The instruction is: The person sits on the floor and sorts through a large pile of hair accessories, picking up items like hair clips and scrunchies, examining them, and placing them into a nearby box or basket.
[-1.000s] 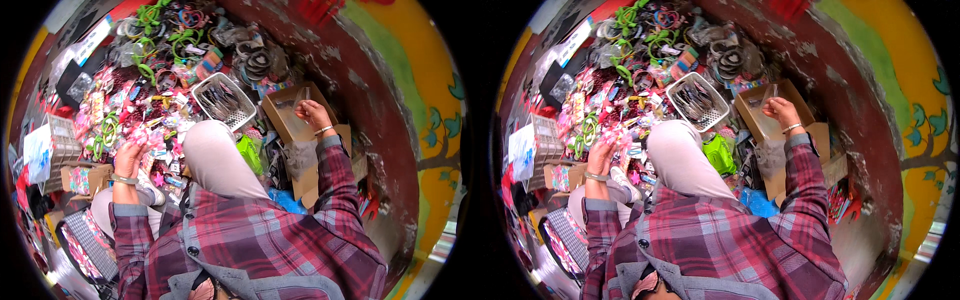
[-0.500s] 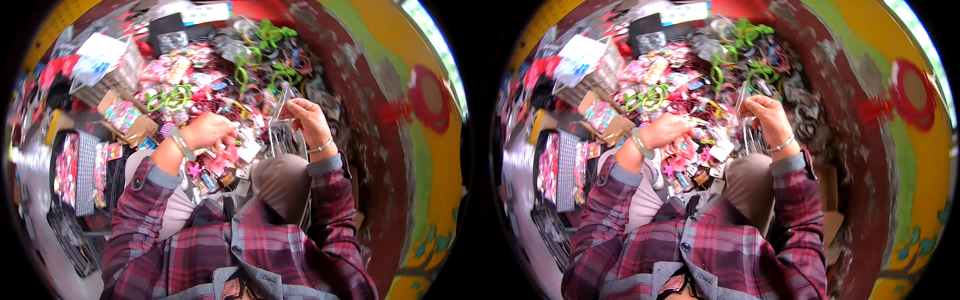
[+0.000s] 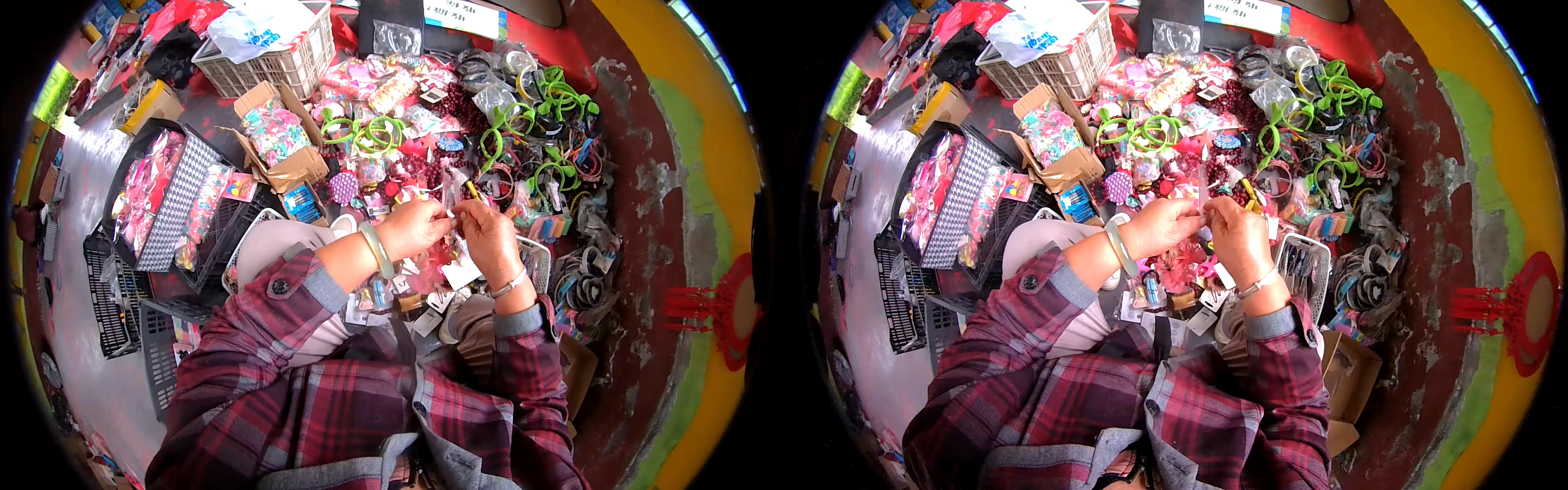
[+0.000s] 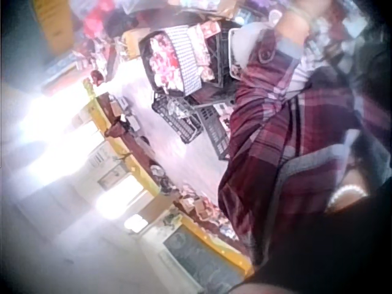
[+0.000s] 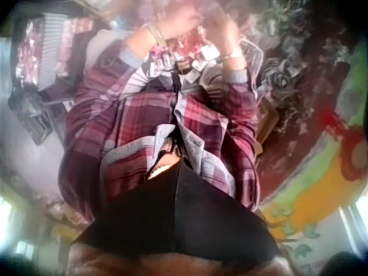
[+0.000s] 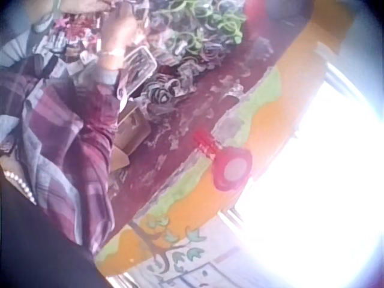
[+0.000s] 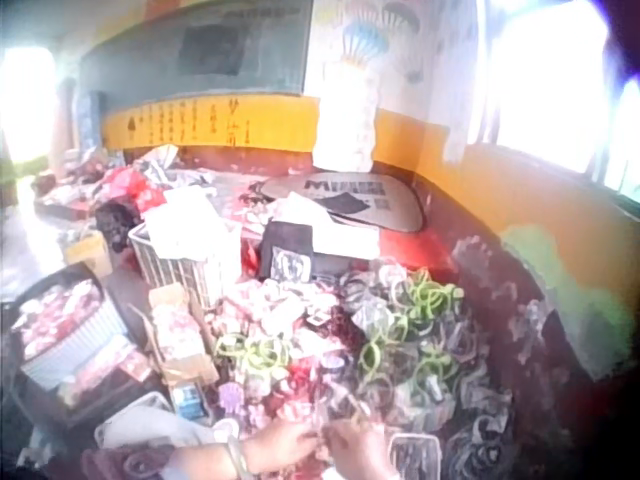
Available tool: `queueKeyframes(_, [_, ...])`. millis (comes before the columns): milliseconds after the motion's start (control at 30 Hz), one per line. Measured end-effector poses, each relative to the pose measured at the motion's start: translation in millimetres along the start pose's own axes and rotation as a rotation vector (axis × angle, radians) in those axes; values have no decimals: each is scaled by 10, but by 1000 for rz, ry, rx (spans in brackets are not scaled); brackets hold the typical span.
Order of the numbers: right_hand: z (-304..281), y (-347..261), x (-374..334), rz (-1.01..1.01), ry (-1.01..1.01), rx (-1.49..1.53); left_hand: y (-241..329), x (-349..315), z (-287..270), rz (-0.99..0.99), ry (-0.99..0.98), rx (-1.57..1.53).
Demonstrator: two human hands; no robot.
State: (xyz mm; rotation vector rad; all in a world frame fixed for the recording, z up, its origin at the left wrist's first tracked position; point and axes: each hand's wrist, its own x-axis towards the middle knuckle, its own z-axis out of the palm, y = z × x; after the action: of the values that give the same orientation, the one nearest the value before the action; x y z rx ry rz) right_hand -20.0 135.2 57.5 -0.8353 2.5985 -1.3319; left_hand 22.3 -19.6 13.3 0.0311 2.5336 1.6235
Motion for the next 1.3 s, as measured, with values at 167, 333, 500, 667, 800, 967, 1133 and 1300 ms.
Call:
queueKeyframes(167, [13,224,-10,253,-82,237,152,-34,18,-142,-13,-133])
queueKeyframes(333, [-30,318,-39,231,-113,96,135,-16,88,-97,-87,-185])
queueKeyframes(500, [-102,324,-42,290,-208,209,-72,17,266,-91,-161,-398])
queueKeyframes(667, [-110,341,-36,275,-265,130,80,-18,158,-183,-283,-483])
queueKeyframes(800, [-113,302,-19,300,-248,124,87,-17,84,-280,-297,-518])
queueKeyframes(967, [-166,245,24,458,-307,496,92,-19,66,-300,-251,-597])
queueKeyframes(1133, [-198,277,30,505,-307,796,141,-25,38,-278,-168,-601])
queueKeyframes(1300, [-89,381,33,373,-114,427,186,-35,44,-222,-147,-635])
